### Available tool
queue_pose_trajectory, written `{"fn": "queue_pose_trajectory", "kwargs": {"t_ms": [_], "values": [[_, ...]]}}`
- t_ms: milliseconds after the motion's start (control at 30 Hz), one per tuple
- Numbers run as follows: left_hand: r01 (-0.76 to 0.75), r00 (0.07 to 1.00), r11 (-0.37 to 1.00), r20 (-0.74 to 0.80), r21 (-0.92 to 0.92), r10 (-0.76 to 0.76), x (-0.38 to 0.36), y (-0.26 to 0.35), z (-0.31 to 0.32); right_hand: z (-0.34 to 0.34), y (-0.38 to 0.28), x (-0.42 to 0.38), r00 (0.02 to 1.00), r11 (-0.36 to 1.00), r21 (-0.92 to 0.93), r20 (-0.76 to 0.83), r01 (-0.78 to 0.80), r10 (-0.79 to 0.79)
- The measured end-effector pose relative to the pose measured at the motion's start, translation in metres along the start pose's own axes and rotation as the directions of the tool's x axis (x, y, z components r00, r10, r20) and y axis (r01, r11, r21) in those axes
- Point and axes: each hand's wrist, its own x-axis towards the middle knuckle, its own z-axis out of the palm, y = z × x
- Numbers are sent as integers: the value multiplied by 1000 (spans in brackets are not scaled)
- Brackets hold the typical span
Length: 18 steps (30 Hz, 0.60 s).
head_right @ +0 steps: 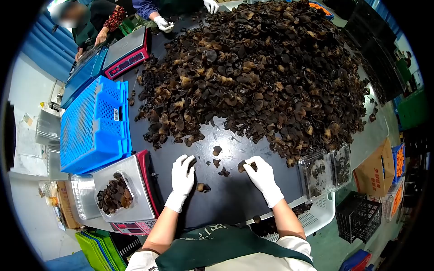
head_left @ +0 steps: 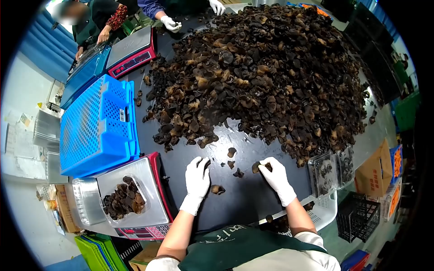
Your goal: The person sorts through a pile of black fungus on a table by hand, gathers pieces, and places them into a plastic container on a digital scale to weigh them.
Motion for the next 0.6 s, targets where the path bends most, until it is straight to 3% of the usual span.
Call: {"fn": "queue_pose_trajectory", "kwargs": {"t_ms": [100, 133, 233, 300, 333, 367, 433, 533, 600], "values": [[103, 991, 980, -65, -170, -115, -14, 2, -5, 8, 5, -14, 999, 999, -32, 28, -34, 35], [124, 985, 976, -94, -178, -143, -19, 5, -9, 14, -2, -16, 990, 989, -49, -19, 136, -137], [136, 975, 966, -142, -221, -170, -31, 9, -16, 25, -28, -14, 936, 909, -228, 32, 349, -351], [13, 997, 988, -73, -155, -25, -37, 15, -23, 35, -39, -12, 921, 849, -359, 119, 387, -370], [99, 995, 987, 10, -126, -98, -39, 33, -30, 44, -42, -13, 922, 822, -419, 204, 386, -329], [40, 997, 997, 70, -58, -36, -39, 45, -33, 53, -39, -15, 917, 787, -479, 284, 388, -279], [-61, 966, 998, 252, 32, 51, -51, 43, -19, 72, -26, -18, 863, 780, -369, 218, 505, -456], [-91, 929, 996, 360, 7, 82, -62, 44, -9, 66, -33, -27, 860, 827, -240, 175, 509, -479], [-63, 971, 993, 222, -104, 85, -62, 43, -10, 50, -35, -19, 906, 876, -239, 51, 420, -420]]}}
